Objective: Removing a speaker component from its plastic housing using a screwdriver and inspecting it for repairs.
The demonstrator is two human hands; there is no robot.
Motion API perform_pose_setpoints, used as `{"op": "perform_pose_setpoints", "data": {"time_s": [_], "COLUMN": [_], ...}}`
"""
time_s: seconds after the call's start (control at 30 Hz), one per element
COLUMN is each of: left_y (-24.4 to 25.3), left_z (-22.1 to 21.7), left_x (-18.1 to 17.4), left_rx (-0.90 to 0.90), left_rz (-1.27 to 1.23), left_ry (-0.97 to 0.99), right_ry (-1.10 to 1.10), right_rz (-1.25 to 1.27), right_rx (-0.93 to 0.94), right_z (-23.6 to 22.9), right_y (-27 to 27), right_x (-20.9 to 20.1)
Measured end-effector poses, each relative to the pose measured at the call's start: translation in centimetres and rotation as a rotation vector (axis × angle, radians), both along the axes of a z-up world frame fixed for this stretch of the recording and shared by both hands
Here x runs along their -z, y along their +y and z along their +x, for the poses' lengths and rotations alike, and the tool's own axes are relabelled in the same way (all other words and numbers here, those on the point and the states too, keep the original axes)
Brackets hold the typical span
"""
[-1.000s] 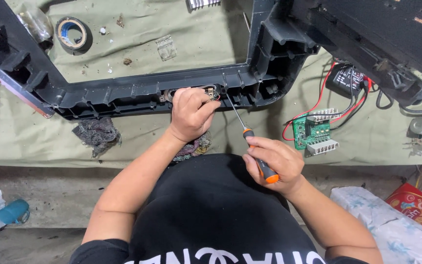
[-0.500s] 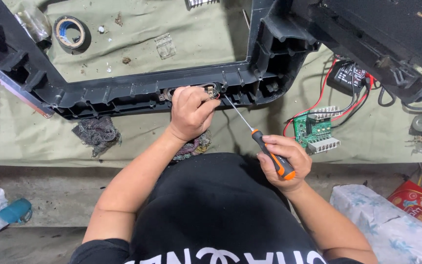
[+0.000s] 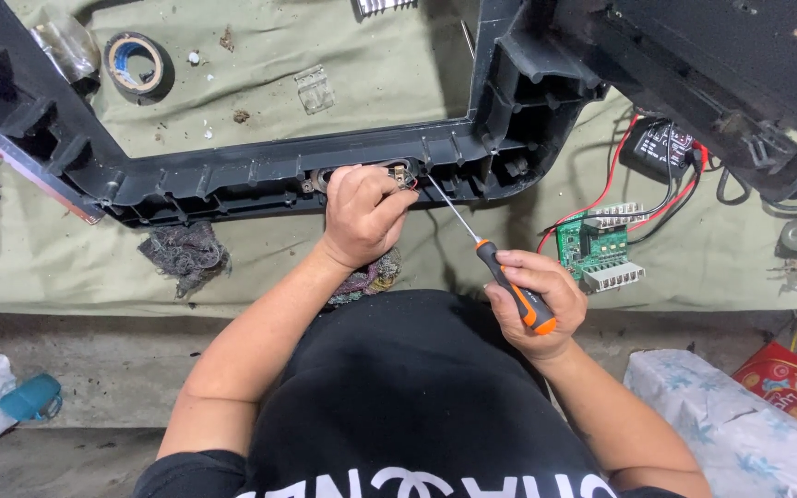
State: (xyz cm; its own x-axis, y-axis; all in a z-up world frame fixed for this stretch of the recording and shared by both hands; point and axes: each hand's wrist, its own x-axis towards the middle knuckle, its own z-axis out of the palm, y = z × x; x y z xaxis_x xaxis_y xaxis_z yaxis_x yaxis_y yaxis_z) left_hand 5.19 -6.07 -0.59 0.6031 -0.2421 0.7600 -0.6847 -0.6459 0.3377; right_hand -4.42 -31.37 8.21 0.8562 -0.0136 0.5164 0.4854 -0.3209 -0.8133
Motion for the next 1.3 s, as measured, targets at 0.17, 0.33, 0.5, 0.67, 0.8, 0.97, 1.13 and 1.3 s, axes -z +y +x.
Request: {"op": "perform_pose_setpoints", "data": {"time_s": [0.17, 0.33, 0.5, 0.67, 0.8, 0.97, 1.13, 1.3], "left_y": [0.0, -0.1, -0.1, -0.1, -0.1, -0.1, 0.0, -0.1], "left_z": [0.0, -0.1, -0.1, -0.1, -0.1, -0.1, -0.1, -0.1], "left_x": [-0.1, -0.2, 0.2, 0.2, 0.2, 0.7, 0.5, 0.3], "left_rx": [0.001, -0.002, -0.005, -0.004, -0.004, -0.004, -0.002, -0.007], "left_rz": [-0.004, -0.008, -0.010, -0.007, -0.008, -0.011, -0.013, -0.016], "left_ry": [-0.003, -0.007, -0.007, -0.012, -0.011, -0.008, -0.012, -0.011], "right_ry": [0.005, 0.002, -0.005, -0.003, 0.000, -0.023, -0.023, -0.030], "right_rz": [-0.002, -0.006, -0.030, -0.046, -0.065, -0.067, -0.080, -0.076], "right_rx": [0.009, 0.007, -0.010, -0.046, -0.069, -0.090, -0.099, -0.114], "right_z": [-0.1, 0.0, 0.5, 0.7, 0.7, 1.0, 1.0, 1.3], "right_y": [0.2, 0.3, 0.7, 1.2, 1.5, 1.7, 1.7, 1.9], "right_x": [-0.1, -0.2, -1.0, -1.6, -2.2, -2.9, -3.2, -3.3]}}
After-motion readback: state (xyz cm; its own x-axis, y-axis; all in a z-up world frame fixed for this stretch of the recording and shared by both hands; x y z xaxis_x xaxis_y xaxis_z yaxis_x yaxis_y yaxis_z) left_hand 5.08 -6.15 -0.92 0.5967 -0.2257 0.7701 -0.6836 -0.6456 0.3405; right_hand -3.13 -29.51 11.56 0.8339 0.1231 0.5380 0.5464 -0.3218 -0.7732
